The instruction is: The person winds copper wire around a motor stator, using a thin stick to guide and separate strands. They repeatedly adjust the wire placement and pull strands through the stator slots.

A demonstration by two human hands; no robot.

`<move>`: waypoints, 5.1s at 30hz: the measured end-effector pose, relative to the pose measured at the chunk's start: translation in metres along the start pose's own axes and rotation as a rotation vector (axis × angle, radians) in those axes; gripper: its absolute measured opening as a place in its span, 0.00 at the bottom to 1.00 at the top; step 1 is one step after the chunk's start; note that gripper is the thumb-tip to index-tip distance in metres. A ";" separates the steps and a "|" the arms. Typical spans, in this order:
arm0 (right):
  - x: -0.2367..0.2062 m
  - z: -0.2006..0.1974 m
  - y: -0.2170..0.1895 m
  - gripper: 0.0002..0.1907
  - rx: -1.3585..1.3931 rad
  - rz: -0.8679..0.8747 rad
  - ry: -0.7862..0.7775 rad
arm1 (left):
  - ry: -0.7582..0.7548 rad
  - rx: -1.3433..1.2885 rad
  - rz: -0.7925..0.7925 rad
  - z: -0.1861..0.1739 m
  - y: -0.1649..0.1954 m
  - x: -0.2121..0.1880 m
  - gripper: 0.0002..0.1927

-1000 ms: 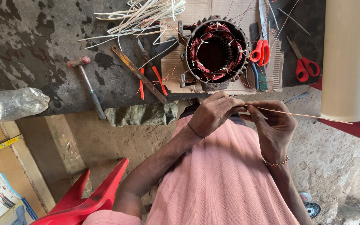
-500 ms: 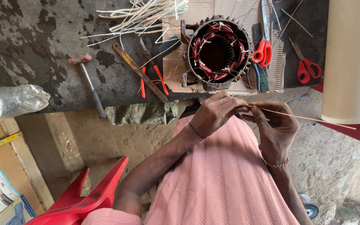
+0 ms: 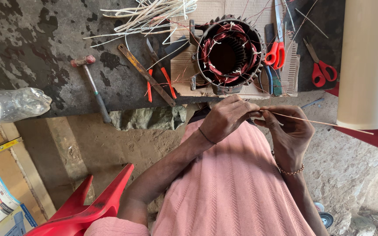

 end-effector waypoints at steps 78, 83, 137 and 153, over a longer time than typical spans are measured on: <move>0.074 0.073 0.047 0.05 -0.074 -0.202 0.105 | 0.033 0.200 0.141 -0.039 -0.129 0.027 0.11; 0.078 0.083 0.052 0.05 -0.108 -0.207 0.098 | -0.002 0.148 0.024 -0.039 -0.154 0.019 0.08; 0.079 0.096 0.083 0.07 0.065 0.039 -0.064 | 0.043 0.151 0.048 -0.041 -0.130 0.012 0.13; 0.009 0.007 -0.039 0.11 -0.746 -0.455 0.149 | 0.002 0.252 0.089 -0.035 -0.117 0.011 0.11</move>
Point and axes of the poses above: each hand's wrist, its own x-axis towards the middle knuckle, its own z-axis out of the palm, y = z × x, the point moved 10 cm from there along x, towards the middle knuckle, and after that the axes turned 5 degrees about y, right-handed, at the moved point
